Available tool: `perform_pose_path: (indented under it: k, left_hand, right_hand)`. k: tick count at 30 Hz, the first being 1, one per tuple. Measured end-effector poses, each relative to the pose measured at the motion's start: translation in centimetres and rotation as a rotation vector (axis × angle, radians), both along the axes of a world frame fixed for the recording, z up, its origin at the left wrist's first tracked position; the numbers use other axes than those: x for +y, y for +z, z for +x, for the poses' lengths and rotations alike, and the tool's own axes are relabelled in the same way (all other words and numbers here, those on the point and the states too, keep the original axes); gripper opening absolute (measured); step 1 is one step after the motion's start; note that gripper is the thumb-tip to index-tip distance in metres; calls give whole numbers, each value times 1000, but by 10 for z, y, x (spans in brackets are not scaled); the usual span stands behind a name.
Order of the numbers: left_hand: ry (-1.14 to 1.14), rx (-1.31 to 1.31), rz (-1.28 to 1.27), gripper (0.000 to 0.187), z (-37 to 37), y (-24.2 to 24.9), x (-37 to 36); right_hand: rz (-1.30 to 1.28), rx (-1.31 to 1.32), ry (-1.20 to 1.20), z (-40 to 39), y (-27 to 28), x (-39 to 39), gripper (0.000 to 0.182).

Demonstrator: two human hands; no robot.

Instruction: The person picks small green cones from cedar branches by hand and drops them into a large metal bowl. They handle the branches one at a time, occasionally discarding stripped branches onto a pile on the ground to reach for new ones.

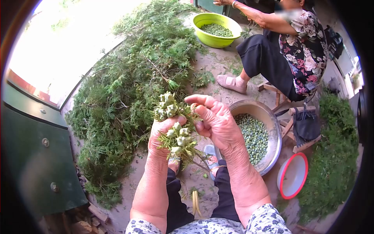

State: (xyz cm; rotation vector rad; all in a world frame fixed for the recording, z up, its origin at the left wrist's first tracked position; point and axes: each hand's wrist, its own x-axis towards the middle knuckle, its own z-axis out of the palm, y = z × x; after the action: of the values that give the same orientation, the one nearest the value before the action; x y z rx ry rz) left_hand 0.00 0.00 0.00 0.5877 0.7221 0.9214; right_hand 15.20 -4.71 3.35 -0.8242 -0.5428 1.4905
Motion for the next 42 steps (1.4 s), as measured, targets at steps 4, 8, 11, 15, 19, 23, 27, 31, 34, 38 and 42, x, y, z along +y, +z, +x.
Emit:
perform_pose_path:
  k: [4, 8, 11, 15, 19, 23, 27, 31, 34, 38, 42]
  left_hand:
    - [-42, -31, 4, 29, 6, 0, -1]
    - [24, -16, 48, 29, 22, 10, -1]
    - [37, 42, 57, 30, 23, 12, 0]
    - [88, 111, 122, 29, 25, 15, 2]
    - [54, 243, 212, 23, 24, 11, 2]
    - [9, 362, 307, 22, 25, 3, 1]
    - [-43, 402, 325, 22, 25, 3, 1]
    - [-69, 347, 300, 24, 26, 3, 0]
    - [-111, 364, 286, 29, 26, 7, -2]
    - [-171, 378, 321, 25, 24, 10, -1]
    - [-139, 322, 255, 26, 26, 16, -4]
  right_hand:
    - [22, -175, 7, -1, 0, -2, 15]
    - [215, -749, -298, -2, -13, 2, 11]
    - [287, -1090, -500, -6, -15, 3, 12]
    - [101, -277, -452, 16, -8, 15, 9]
    - [28, 99, -435, 20, -5, 13, 10]
    - [168, -189, -174, 27, -5, 0, 11]
    - [480, -1040, -280, 21, -10, 6, 25]
    - [424, -1028, -218, 18, -12, 6, 29]
    - [359, -1050, -220, 16, -4, 5, 31]
    - [373, -1115, -184, 20, -8, 5, 27]
    - [324, -1005, -217, 21, -13, 6, 19]
